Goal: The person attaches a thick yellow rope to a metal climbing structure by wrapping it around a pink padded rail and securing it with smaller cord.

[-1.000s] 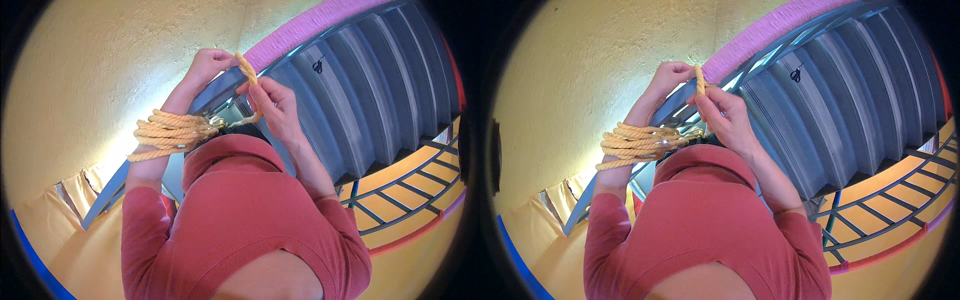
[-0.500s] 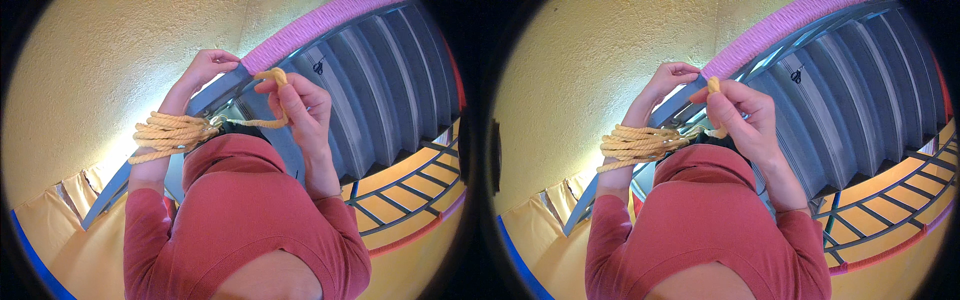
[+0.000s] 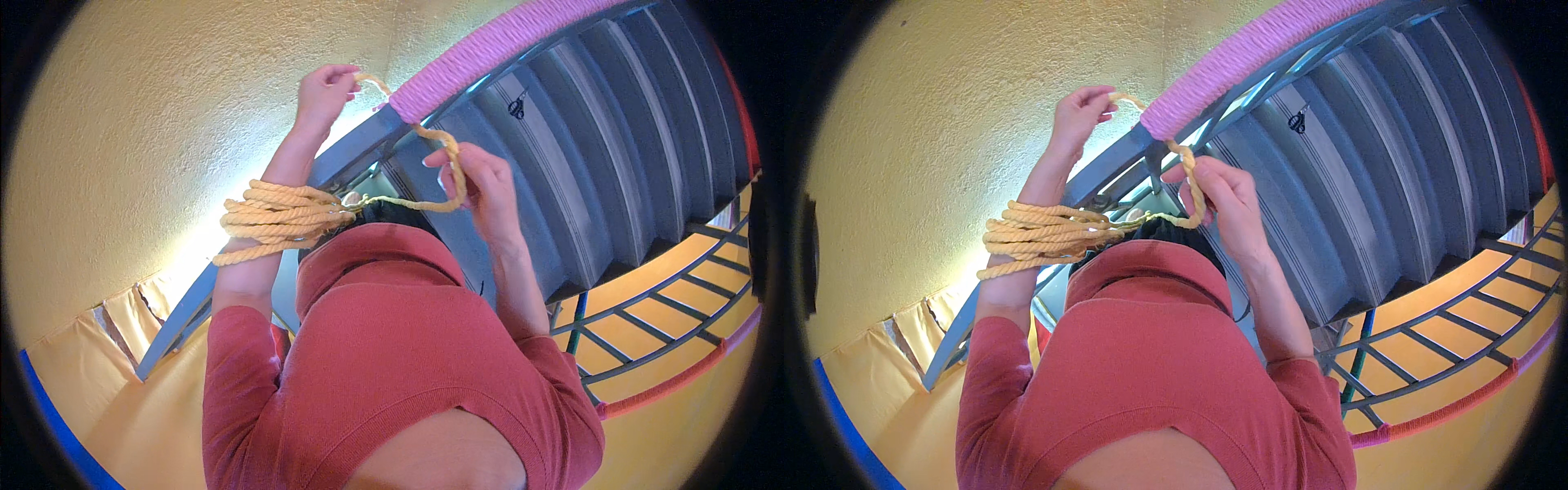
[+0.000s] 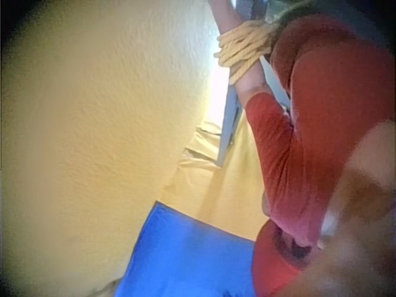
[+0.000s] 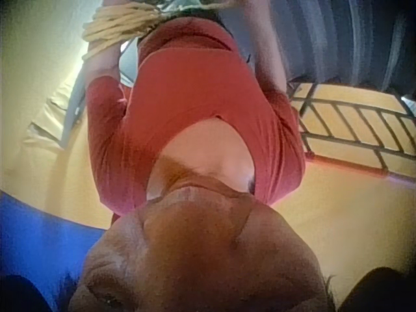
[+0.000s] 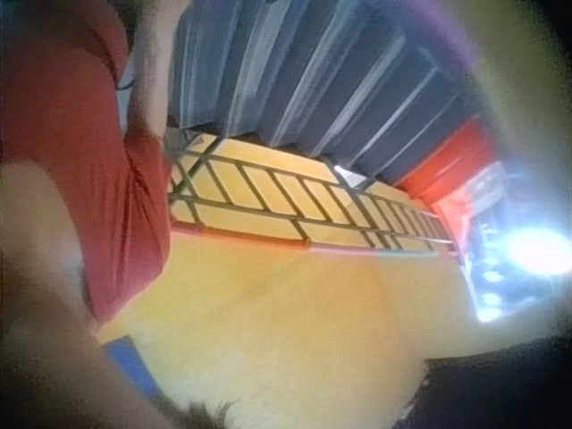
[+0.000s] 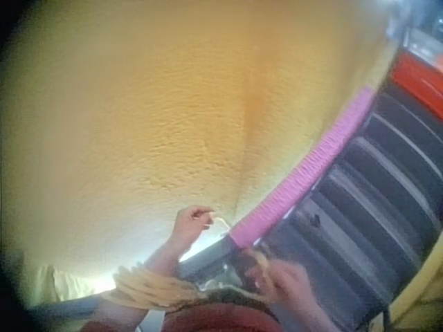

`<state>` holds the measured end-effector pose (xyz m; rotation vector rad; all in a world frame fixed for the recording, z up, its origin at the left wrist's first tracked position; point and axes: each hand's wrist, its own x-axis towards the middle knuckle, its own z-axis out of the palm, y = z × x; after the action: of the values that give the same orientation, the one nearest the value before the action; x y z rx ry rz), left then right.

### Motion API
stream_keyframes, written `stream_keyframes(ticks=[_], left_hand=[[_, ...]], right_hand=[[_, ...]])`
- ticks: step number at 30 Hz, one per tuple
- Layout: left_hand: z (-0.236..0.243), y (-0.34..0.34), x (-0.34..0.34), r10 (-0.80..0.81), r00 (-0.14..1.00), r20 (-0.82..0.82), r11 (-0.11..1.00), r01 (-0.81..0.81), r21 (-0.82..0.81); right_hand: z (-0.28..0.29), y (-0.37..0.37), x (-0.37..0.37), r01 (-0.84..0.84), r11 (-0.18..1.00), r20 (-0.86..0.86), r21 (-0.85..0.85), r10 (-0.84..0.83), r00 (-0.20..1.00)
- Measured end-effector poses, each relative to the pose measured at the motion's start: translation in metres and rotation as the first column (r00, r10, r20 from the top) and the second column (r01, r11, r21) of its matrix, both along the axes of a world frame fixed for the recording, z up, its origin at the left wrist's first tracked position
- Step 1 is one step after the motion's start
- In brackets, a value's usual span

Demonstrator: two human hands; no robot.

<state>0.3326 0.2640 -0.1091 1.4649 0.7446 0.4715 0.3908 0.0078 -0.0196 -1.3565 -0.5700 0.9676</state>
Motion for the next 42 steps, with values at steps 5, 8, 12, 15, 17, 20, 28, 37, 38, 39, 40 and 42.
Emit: stream_keyframes(ticks=[5,8,12,15,17,20,28,37,38,39,40,42], left_hand=[[0.022,0.006,-0.004,0.205,0.977,0.056,0.978,-0.206,0.016],[0.043,0.002,-0.016,0.292,0.946,0.141,0.95,-0.304,0.068],[0.072,-0.01,-0.034,0.307,0.905,0.293,0.914,-0.367,0.174],[0.091,-0.02,-0.04,0.258,0.851,0.457,0.917,-0.365,0.161],[0.106,-0.037,-0.041,0.185,0.86,0.475,0.935,-0.303,0.184],[0.121,-0.073,-0.042,0.008,0.887,0.463,0.962,-0.133,0.237],[0.091,-0.13,-0.043,-0.646,0.764,-0.015,0.4,0.355,0.845],[0.032,-0.024,-0.014,-0.167,0.955,-0.246,0.817,0.274,0.508],[0.015,-0.012,-0.012,-0.24,0.93,-0.278,0.883,0.328,0.335],[0.013,-0.011,-0.008,-0.326,0.898,-0.296,0.909,0.384,0.161],[0.012,-0.009,-0.007,-0.341,0.89,-0.303,0.911,0.392,0.127],[0.011,-0.009,-0.006,-0.367,0.876,-0.314,0.913,0.403,0.057]], right_hand=[[-0.053,0.012,0.002,0.048,0.994,-0.139,-0.1,-0.062,0.988],[-0.076,0.025,0.003,0.133,0.989,-0.054,-0.065,-0.136,0.989],[-0.077,0.035,0.0,0.141,0.981,-0.137,-0.131,-0.159,0.978],[-0.089,0.041,-0.005,0.257,0.963,0.005,-0.085,-0.257,0.966],[-0.09,0.04,-0.009,0.313,0.948,0.158,-0.057,-0.301,0.94],[-0.088,0.039,-0.016,0.389,0.921,0.331,-0.033,-0.357,0.874],[-0.07,0.063,-0.035,0.508,0.858,0.222,0.077,-0.512,0.83],[-0.088,0.053,-0.025,0.596,0.775,-0.186,0.21,-0.567,0.803],[-0.092,0.056,-0.024,0.594,0.778,-0.188,0.204,-0.565,0.804],[-0.094,0.055,-0.021,0.604,0.77,-0.196,0.206,-0.572,0.797],[-0.095,0.054,-0.02,0.611,0.767,-0.203,0.196,-0.578,0.79],[-0.097,0.053,-0.02,0.623,0.763,-0.216,0.173,-0.587,0.78]])
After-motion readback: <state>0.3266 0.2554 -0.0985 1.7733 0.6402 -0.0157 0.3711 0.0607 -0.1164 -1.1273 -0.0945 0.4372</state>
